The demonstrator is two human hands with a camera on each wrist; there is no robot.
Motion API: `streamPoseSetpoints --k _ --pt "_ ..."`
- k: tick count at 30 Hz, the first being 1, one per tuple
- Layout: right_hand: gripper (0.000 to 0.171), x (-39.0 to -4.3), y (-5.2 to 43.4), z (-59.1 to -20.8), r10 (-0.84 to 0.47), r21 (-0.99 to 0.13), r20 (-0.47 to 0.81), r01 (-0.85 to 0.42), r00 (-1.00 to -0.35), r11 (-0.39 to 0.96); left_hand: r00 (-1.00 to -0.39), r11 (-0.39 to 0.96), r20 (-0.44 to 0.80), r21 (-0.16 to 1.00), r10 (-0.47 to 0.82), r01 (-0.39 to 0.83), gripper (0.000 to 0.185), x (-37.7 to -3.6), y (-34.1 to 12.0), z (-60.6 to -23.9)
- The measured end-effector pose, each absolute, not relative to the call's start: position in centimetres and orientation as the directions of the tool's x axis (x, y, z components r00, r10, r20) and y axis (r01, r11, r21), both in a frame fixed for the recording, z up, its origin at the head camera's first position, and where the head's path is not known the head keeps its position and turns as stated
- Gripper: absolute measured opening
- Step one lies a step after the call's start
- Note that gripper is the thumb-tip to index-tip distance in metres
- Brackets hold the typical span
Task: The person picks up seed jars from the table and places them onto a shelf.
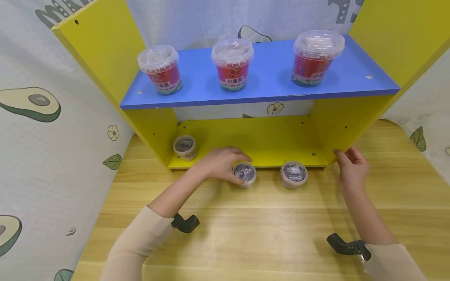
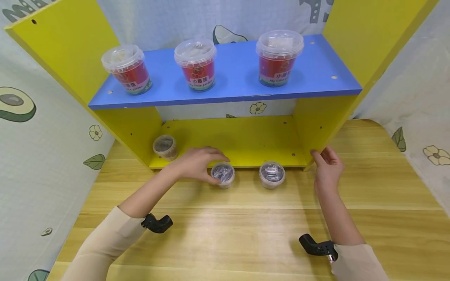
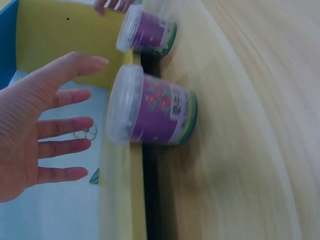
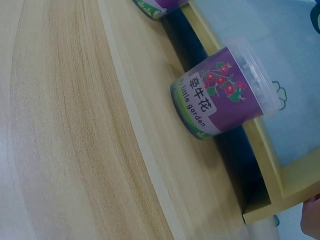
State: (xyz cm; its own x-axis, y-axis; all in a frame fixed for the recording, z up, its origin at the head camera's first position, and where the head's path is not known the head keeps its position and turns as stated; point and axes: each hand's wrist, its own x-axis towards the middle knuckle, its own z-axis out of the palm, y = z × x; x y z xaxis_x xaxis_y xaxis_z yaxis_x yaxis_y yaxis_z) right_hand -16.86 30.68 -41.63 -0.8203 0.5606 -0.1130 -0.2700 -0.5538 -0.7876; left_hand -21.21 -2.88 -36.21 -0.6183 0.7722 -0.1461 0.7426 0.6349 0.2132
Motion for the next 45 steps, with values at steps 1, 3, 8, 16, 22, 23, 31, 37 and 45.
streamPoseSetpoints --k 1,3,8,16,22,23,31,37,45 --pt "0.031 -16.8 30.7 -41.6 0.559 -0.787 -0.114 -0.268 -0.822 -0.555 -0.612 0.63 -0.155 0.227 0.776 0.742 0.067 -21.2 -2.6 -36.4" --pt "0.031 -16.8 30.7 -41.6 0.558 -0.788 -0.116 -0.266 -0.822 -0.555 -0.6 0.623 -0.172 0.254 0.782 0.74 0.067 -21.2 -2.1 -36.6" --pt "0.029 -16.8 30.7 -41.7 0.559 -0.8 -0.119 -0.255 -0.821 -0.544 -0.592 0.623 -0.193 0.265 0.782 0.736 0.064 -21.4 -1.1 -37.4" --pt "0.029 -16.9 30.7 -41.7 0.549 -0.8 -0.117 -0.249 -0.828 -0.546 -0.612 0.645 -0.204 0.237 0.764 0.727 0.061 -21.3 -0.3 -38.6" --pt "0.029 -17.3 30.6 -41.6 0.577 -0.778 -0.13 -0.277 -0.806 -0.564 -0.63 0.658 -0.189 0.206 0.753 0.725 0.06 -21.2 -0.1 -38.9" --pt "0.029 -17.3 30.6 -41.6 0.584 -0.776 -0.132 -0.283 -0.801 -0.563 -0.63 0.657 -0.187 0.203 0.754 0.726 0.06 -21.1 0.0 -39.0" --pt "0.028 -17.9 31.3 -43.0 0.591 -0.779 -0.105 -0.303 -0.8 -0.549 -0.633 0.657 -0.175 0.193 0.754 0.729 0.058 -21.0 0.0 -39.2" --pt "0.029 -17.4 30.6 -41.8 0.586 -0.772 -0.136 -0.285 -0.799 -0.568 -0.635 0.658 -0.174 0.194 0.753 0.727 0.058 -20.9 0.0 -39.0" --pt "0.03 -17.2 30.6 -41.8 0.576 -0.767 -0.103 -0.304 -0.811 -0.565 -0.63 0.655 -0.18 0.214 0.756 0.725 0.058 -20.9 0.2 -38.9"
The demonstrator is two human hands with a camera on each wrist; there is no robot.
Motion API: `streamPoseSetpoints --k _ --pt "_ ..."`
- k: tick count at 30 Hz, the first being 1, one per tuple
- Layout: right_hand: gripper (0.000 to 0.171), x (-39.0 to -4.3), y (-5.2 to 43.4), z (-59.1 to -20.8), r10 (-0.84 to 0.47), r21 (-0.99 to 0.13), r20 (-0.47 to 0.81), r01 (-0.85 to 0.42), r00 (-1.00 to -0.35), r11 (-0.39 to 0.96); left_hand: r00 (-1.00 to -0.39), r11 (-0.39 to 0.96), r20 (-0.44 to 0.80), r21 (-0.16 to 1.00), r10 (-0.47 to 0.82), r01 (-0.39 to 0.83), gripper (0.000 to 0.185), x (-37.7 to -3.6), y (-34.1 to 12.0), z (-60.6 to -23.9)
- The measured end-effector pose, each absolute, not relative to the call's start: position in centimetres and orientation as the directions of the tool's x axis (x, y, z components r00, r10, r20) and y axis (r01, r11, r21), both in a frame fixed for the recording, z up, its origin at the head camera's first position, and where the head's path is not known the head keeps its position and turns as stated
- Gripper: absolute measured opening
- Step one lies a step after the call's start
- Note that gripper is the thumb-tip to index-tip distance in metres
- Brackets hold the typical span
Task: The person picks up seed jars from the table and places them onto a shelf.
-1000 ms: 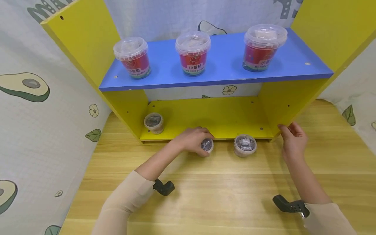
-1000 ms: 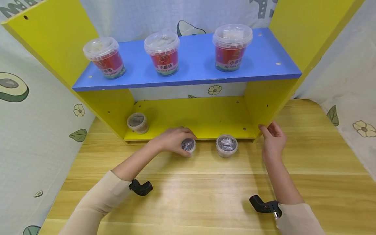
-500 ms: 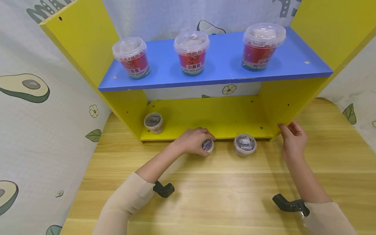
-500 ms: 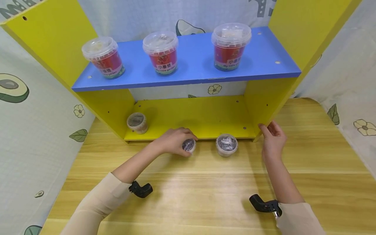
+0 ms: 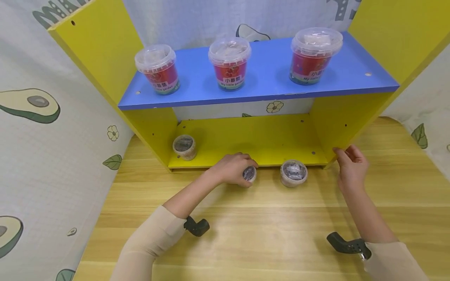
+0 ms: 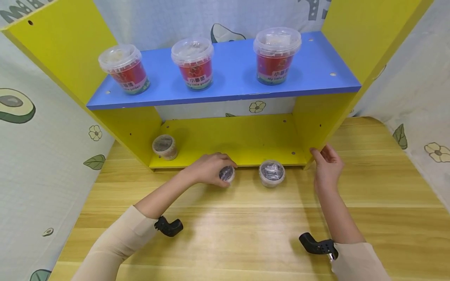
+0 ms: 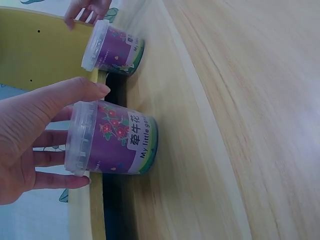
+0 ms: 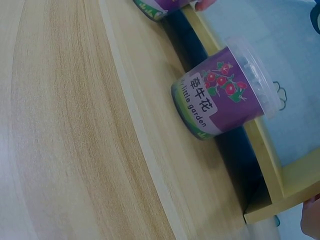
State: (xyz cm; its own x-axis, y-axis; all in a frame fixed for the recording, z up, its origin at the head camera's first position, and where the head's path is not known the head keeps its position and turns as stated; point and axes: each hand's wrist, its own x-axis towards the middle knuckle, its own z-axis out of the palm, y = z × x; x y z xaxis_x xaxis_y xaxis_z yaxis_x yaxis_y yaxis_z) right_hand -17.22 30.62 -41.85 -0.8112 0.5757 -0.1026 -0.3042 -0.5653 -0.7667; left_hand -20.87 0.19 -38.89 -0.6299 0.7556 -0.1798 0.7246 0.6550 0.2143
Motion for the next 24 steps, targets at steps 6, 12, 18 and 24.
streamPoseSetpoints --k 6,12,18,24 --pt "0.031 -17.2 30.6 -41.8 0.585 -0.767 -0.117 -0.3 -0.803 -0.566 -0.619 0.648 -0.193 0.231 0.761 0.725 0.06 -20.9 0.3 -38.8" --pt "0.03 -17.3 30.6 -41.7 0.585 -0.771 -0.128 -0.29 -0.801 -0.566 -0.617 0.648 -0.202 0.281 0.761 0.708 0.058 -20.9 0.4 -38.0" --pt "0.03 -17.2 30.7 -41.9 0.58 -0.777 -0.114 -0.291 -0.807 -0.558 -0.602 0.628 -0.19 0.325 0.775 0.707 0.059 -21.0 0.4 -36.4" --pt "0.031 -17.1 30.7 -41.9 0.569 -0.769 -0.121 -0.286 -0.814 -0.572 -0.591 0.622 -0.199 0.315 0.782 0.717 0.06 -21.1 0.3 -35.4"
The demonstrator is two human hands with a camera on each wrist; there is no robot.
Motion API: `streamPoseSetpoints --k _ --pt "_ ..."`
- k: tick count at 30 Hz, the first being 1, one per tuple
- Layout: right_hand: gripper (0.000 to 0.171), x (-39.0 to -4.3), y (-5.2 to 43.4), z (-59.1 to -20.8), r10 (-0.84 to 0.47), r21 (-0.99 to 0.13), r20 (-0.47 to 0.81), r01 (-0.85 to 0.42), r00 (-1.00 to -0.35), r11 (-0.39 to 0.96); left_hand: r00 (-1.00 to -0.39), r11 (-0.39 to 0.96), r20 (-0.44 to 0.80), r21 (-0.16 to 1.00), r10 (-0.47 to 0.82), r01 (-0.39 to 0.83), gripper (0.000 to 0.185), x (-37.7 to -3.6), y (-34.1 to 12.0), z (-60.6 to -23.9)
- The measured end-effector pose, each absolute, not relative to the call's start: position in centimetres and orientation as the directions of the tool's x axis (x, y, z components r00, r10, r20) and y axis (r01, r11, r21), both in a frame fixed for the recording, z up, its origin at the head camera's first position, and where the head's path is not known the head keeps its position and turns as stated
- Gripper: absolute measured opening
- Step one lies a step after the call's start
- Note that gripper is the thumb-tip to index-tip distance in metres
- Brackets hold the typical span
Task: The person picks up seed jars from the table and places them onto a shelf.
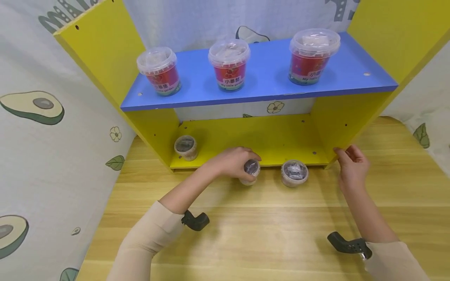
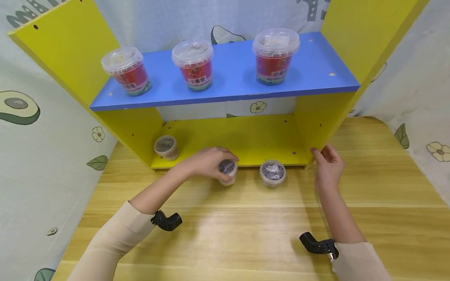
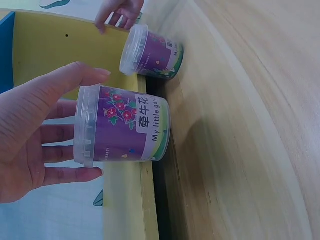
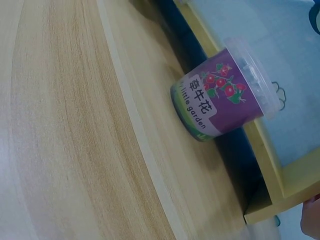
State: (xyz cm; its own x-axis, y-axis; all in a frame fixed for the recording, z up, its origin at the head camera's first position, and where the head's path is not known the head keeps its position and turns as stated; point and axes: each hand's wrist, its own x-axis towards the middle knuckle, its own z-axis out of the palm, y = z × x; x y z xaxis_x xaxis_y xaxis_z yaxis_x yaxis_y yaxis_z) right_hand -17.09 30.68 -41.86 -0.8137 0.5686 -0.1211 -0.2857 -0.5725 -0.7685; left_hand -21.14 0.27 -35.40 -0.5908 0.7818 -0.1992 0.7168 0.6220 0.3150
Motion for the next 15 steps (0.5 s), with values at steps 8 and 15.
streamPoseSetpoints --k 8,15 --pt "0.031 -17.25 30.68 -41.82 0.584 -0.771 -0.138 -0.283 -0.8 -0.571 -0.59 0.624 -0.209 0.331 0.78 0.708 0.06 -21.33 0.07 -35.38" --pt "0.03 -17.19 30.71 -41.86 0.576 -0.77 -0.117 -0.293 -0.809 -0.568 -0.593 0.634 -0.231 0.355 0.771 0.687 0.061 -22.13 -0.5 -34.91"
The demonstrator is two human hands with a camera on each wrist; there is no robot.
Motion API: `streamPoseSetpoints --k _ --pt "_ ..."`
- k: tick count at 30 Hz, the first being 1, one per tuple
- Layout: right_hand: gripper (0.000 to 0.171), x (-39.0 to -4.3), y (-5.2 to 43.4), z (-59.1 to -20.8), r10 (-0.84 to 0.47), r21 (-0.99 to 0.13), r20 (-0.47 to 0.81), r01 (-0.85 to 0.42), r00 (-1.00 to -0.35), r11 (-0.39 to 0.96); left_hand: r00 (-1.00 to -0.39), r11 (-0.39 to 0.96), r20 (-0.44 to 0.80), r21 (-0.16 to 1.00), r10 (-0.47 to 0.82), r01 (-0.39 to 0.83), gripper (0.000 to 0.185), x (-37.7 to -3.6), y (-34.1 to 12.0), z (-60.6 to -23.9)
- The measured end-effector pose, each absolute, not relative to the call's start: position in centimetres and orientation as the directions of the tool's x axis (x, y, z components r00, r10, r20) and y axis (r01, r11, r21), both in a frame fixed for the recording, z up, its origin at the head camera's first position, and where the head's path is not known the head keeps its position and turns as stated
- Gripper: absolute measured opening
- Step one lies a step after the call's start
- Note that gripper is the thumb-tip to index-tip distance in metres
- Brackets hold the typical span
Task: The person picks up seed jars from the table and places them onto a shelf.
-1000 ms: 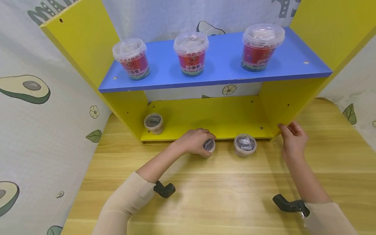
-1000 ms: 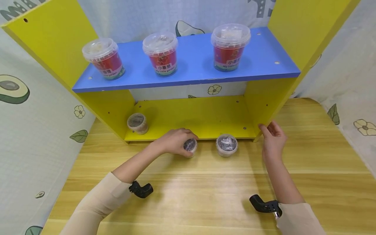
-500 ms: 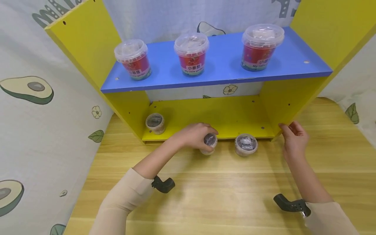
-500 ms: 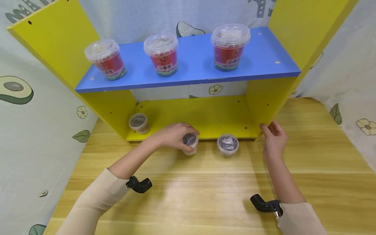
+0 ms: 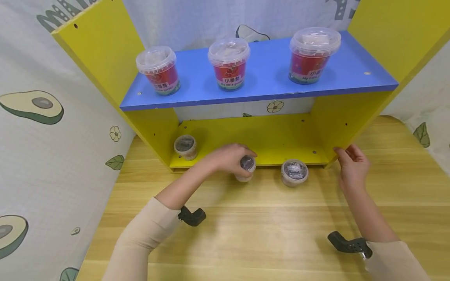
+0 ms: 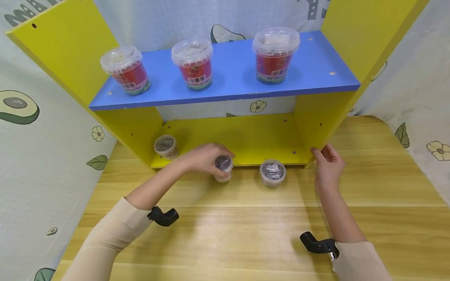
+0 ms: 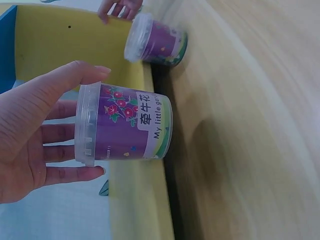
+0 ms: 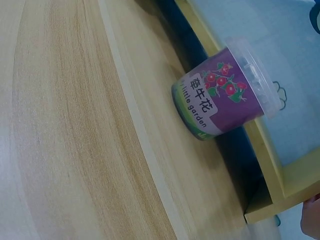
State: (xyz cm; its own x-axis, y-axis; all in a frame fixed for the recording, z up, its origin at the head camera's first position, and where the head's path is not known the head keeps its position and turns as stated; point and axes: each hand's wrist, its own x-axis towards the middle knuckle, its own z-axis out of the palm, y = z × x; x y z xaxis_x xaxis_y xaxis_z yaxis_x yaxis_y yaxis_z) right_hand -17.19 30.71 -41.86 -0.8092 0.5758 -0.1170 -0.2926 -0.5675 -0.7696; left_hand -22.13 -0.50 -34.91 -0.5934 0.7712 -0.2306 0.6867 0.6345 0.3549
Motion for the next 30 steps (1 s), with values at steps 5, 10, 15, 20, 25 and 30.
streamPoseSetpoints --k 5,10,15,20,25,30 --pt "0.03 -17.3 30.8 -41.9 0.582 -0.771 -0.126 -0.29 -0.803 -0.567 -0.607 0.641 -0.216 0.354 0.764 0.681 0.059 -23.0 -1.3 -34.1" --pt "0.03 -17.4 30.8 -42.0 0.588 -0.768 -0.144 -0.285 -0.796 -0.574 -0.639 0.666 -0.202 0.33 0.742 0.669 0.057 -23.9 -2.0 -33.3" --pt "0.029 -17.2 30.8 -41.9 0.579 -0.769 -0.135 -0.283 -0.804 -0.573 -0.655 0.683 -0.209 0.334 0.726 0.65 0.058 -24.6 -2.4 -33.1" --pt "0.029 -17.1 30.8 -41.9 0.573 -0.786 -0.124 -0.273 -0.81 -0.555 -0.676 0.699 -0.206 0.344 0.708 0.627 0.057 -25.4 -2.8 -33.4" --pt "0.029 -17.2 30.8 -41.8 0.574 -0.784 -0.145 -0.26 -0.806 -0.563 -0.689 0.709 -0.201 0.347 0.696 0.614 0.058 -26.0 -3.0 -33.6" --pt "0.03 -17.2 30.8 -41.9 0.577 -0.78 -0.151 -0.262 -0.803 -0.568 -0.706 0.726 -0.211 0.349 0.676 0.592 0.061 -26.5 -3.1 -33.7"
